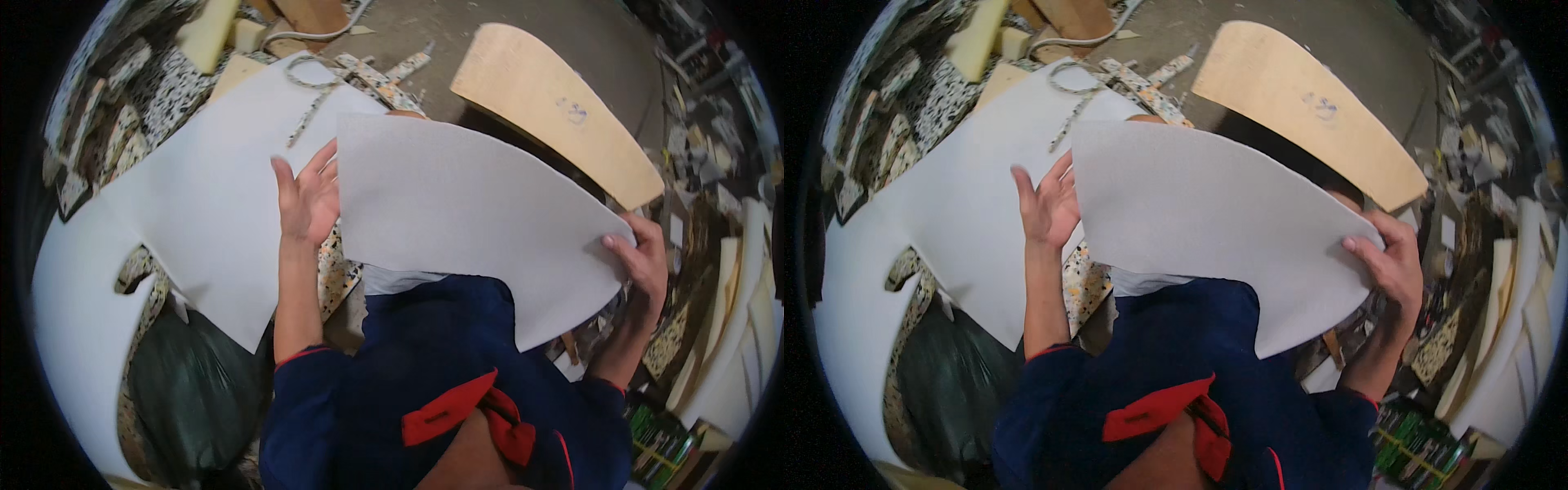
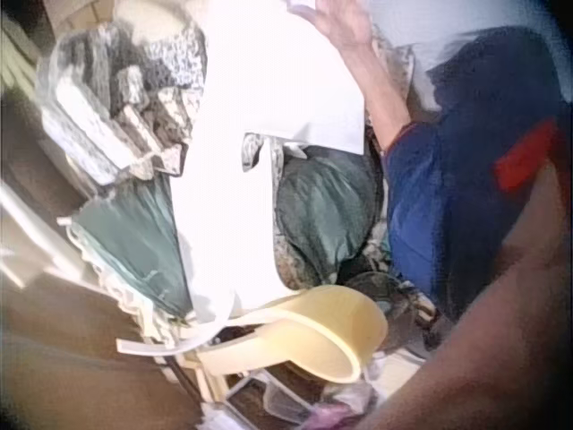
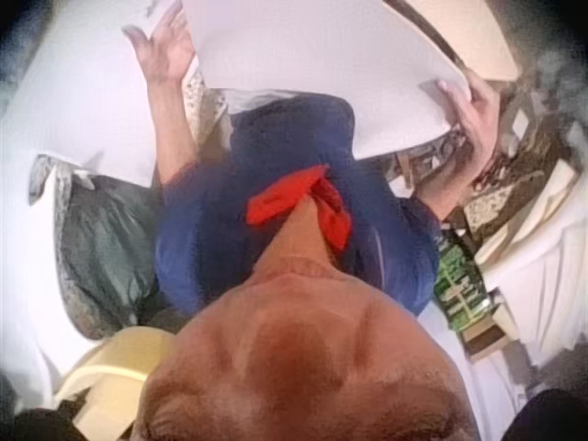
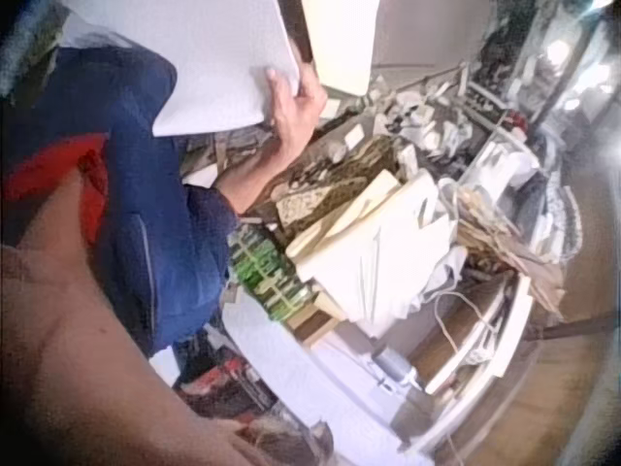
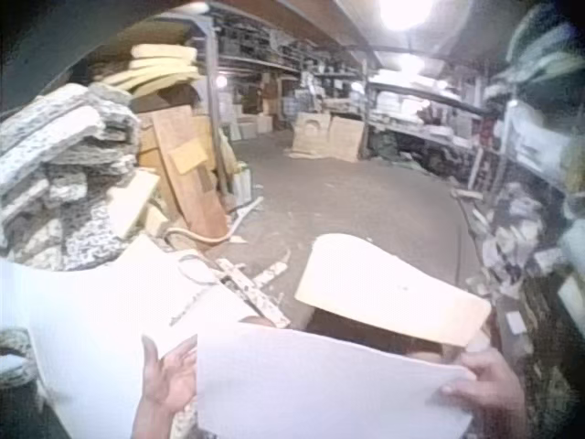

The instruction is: The person sits on the floor and fits a white foam cushion onto a wooden chair frame. They use a knife to trim excess foam and a spray gun to apply adhesive to the frame before pressing the foam into place.

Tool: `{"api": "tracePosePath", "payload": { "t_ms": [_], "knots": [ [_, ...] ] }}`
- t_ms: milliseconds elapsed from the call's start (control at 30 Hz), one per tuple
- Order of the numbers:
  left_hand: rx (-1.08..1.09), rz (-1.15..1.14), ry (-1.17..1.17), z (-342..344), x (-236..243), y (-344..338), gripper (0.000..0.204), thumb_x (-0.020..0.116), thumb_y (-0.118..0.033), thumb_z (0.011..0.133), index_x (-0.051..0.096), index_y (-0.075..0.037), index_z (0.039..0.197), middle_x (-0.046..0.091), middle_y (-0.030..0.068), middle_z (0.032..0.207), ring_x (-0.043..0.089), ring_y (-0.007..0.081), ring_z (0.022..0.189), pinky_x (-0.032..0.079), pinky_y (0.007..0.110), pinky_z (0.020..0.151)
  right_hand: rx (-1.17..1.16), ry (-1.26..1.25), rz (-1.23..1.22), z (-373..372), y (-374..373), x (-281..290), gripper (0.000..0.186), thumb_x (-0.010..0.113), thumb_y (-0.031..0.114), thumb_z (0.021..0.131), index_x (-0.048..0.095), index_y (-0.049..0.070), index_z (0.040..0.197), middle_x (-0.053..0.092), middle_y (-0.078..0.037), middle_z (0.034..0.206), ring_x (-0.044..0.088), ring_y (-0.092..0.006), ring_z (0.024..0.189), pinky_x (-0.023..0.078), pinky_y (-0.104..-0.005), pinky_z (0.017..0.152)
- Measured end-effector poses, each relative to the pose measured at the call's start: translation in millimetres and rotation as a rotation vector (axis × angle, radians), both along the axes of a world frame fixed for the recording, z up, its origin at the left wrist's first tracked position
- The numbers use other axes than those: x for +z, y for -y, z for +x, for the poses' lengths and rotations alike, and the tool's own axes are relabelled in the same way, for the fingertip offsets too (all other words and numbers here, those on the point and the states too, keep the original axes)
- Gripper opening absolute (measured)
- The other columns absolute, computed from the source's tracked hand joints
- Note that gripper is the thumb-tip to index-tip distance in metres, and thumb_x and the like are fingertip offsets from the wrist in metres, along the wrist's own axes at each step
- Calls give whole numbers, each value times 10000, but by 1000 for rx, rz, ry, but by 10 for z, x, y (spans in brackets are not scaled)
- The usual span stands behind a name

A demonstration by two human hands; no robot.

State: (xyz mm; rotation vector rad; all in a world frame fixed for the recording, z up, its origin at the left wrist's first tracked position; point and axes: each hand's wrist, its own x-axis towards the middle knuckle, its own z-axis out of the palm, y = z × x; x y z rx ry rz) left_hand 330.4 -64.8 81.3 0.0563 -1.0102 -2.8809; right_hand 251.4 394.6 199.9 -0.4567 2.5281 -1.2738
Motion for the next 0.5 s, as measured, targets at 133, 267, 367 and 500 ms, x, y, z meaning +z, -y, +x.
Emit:
{"api": "tracePosePath", "payload": {
  "t_ms": [133, 267, 367, 500],
  "knots": [
    [42, -788, 169, 152, -231, -85, 670, 726, -315, 929, 462, 80, 1401, 612, 202, 1290, 620, 221, 1130, 503, 349, 972, -28, 13, -32, -113, -29, -167, 216, 772, 139, 822, 702, -24, 946, 627, 14, 768, 552, -72, 718, 449, -252, 649],
    [241, -764, 304, 1, -246, -267, 292, 715, -73, 914, 630, 67, 1155, 697, 74, 971, 620, 94, 827, 497, 228, 736, 3, 46, -96, -102, -138, -195, 251, 782, 184, 803, 667, -13, 909, 626, 21, 787, 553, -69, 723, 443, -245, 646],
    [400, -797, 287, -136, -62, -363, 125, 707, -51, 923, 675, 57, 978, 680, 24, 798, 576, 42, 708, 454, 184, 642, -54, 10, -22, -23, -432, -28, 249, 793, 175, 805, 687, -17, 923, 640, 1, 796, 571, -81, 759, 464, -260, 676],
    [362, -838, 198, -458, 194, -468, 176, 736, -94, 921, 673, 45, 1008, 690, 25, 839, 585, 49, 714, 471, 199, 650, -226, -47, 2, 137, -838, 243, 236, 773, 158, 784, 681, -30, 891, 618, -7, 766, 567, -94, 737, 444, -261, 656]
  ]
}}
